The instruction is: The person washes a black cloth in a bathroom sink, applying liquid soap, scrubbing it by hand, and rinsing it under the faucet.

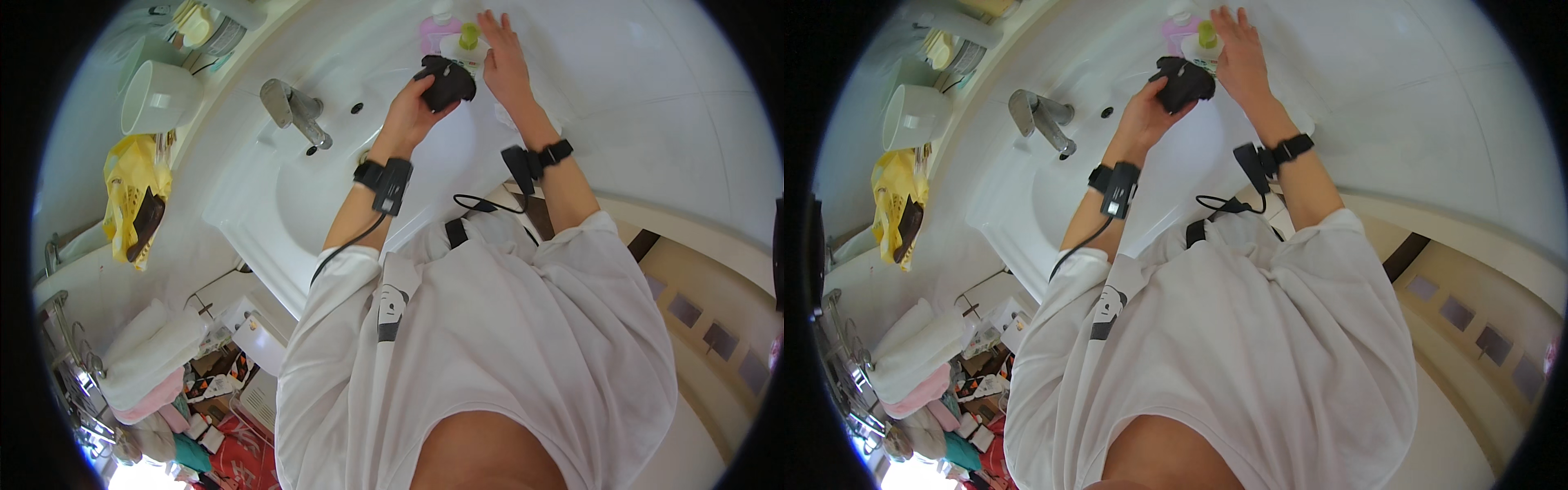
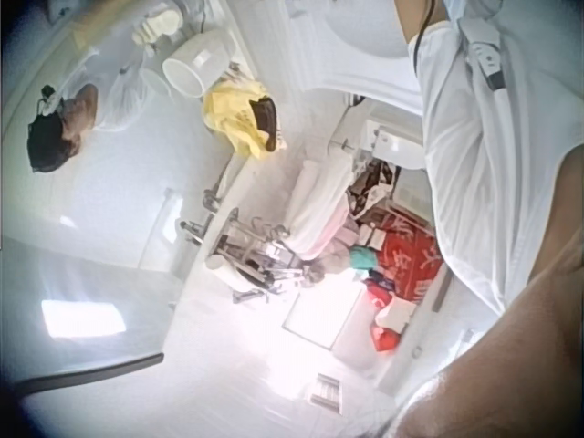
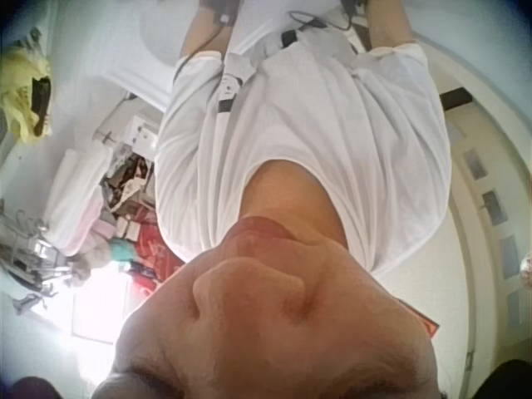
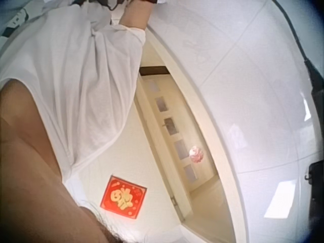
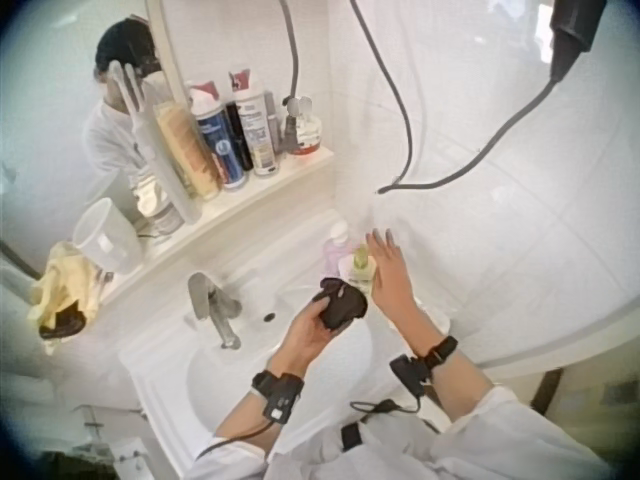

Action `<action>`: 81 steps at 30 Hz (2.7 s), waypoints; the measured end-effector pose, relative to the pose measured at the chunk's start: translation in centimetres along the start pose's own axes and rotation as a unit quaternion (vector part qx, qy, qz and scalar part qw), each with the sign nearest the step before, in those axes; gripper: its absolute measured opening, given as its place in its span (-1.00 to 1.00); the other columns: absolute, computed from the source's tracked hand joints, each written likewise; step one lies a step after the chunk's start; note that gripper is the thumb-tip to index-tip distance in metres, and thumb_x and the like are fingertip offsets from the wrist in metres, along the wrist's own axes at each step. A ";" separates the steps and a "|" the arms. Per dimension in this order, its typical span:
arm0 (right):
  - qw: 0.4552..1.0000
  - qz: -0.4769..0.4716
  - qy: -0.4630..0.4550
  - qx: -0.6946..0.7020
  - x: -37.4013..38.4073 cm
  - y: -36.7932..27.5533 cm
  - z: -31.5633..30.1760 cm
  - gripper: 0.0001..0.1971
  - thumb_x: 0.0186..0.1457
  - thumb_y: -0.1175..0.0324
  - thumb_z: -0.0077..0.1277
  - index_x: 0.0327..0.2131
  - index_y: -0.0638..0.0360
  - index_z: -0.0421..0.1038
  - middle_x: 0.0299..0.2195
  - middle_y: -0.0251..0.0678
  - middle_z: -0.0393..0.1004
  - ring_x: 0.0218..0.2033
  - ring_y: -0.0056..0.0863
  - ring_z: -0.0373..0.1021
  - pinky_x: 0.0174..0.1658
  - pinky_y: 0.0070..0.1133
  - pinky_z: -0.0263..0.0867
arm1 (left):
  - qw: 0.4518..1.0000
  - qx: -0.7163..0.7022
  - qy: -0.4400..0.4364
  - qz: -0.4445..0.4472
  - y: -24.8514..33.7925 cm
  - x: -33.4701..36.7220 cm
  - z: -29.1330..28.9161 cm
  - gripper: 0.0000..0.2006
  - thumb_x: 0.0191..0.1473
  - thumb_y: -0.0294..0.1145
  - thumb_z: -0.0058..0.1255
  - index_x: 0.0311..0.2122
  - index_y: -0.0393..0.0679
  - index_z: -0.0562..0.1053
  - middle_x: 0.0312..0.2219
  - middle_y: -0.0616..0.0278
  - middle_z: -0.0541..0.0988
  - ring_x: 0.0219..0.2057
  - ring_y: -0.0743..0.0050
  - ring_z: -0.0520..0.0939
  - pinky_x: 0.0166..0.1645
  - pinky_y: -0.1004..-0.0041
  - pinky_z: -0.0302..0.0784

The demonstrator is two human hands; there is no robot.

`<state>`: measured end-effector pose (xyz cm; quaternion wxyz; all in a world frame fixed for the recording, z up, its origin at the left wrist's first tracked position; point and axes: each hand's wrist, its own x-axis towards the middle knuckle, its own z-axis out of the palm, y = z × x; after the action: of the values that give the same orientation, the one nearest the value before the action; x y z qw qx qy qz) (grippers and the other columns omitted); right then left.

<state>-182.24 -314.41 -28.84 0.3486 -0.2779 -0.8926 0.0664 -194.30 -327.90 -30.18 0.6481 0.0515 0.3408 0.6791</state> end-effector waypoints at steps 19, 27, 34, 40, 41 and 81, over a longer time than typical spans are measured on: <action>0.937 0.060 -0.338 0.068 -8.1 -5.2 7.8 -0.44 -0.07 0.21 -0.03 0.04 0.12 0.08 0.09 -0.05 -0.01 0.14 -0.11 -0.10 0.09 -0.28 -0.01 | 0.998 -0.019 0.064 0.023 0.7 -11.6 -9.0 -0.64 0.01 -0.43 -0.30 -0.03 -0.17 0.22 -0.07 0.11 0.32 -0.04 0.22 0.35 -0.01 0.13 0.31; 0.873 -0.108 -0.474 0.036 -11.6 -7.7 13.3 -0.28 -0.23 0.22 0.12 0.07 0.00 0.05 0.13 -0.22 -0.05 0.17 -0.25 -0.15 0.09 -0.24 -0.03 | 0.974 -0.087 0.203 0.056 0.8 -17.6 -16.9 -0.67 -0.03 -0.41 -0.23 -0.09 -0.18 0.25 -0.12 0.13 0.38 -0.06 0.23 0.37 -0.02 0.17 0.31; 0.831 -0.272 -0.480 -0.071 -13.1 -14.1 14.8 -0.23 -0.29 0.25 0.14 0.07 -0.06 0.03 0.00 -0.34 0.12 0.05 -0.32 0.03 -0.09 -0.26 0.10 | 0.947 -0.128 0.273 0.107 -1.2 -21.6 -18.9 -0.68 -0.05 -0.43 -0.23 -0.12 -0.23 0.24 -0.13 0.07 0.37 -0.09 0.17 0.39 -0.07 0.16 0.37; 0.859 -0.143 -0.471 -0.139 -15.0 -15.2 16.7 -0.38 -0.30 0.31 0.10 -0.06 0.07 0.13 -0.11 -0.32 0.17 -0.02 -0.36 0.06 -0.16 -0.27 0.12 | 0.946 -0.139 0.270 0.116 -1.8 -21.7 -17.8 -0.67 -0.05 -0.42 -0.23 -0.11 -0.20 0.24 -0.13 0.10 0.37 -0.09 0.19 0.40 -0.08 0.18 0.38; 0.859 -0.095 -0.485 -0.132 -14.6 -14.5 16.5 -0.37 -0.32 0.32 0.12 -0.06 0.07 0.13 -0.11 -0.31 0.17 -0.01 -0.36 0.06 -0.15 -0.27 0.12 | 0.947 -0.137 0.266 0.116 -1.8 -21.5 -17.4 -0.67 -0.05 -0.42 -0.22 -0.11 -0.20 0.24 -0.13 0.11 0.38 -0.09 0.20 0.40 -0.09 0.19 0.38; 0.883 0.256 -0.133 0.370 -5.7 8.5 10.4 -0.42 -0.25 0.55 0.09 -0.06 0.29 0.13 -0.15 -0.19 0.30 -0.10 -0.34 0.25 -0.03 -0.49 0.17 | 0.979 -0.115 0.155 0.072 -1.6 -17.0 -13.2 -0.66 -0.03 -0.45 -0.22 -0.06 -0.07 0.21 -0.08 0.14 0.33 -0.04 0.18 0.35 0.01 0.12 0.29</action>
<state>-181.85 -309.56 -42.62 0.2746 -0.3365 -0.7389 0.5151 -197.08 -348.77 -34.76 0.5385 -0.1047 0.3524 0.7582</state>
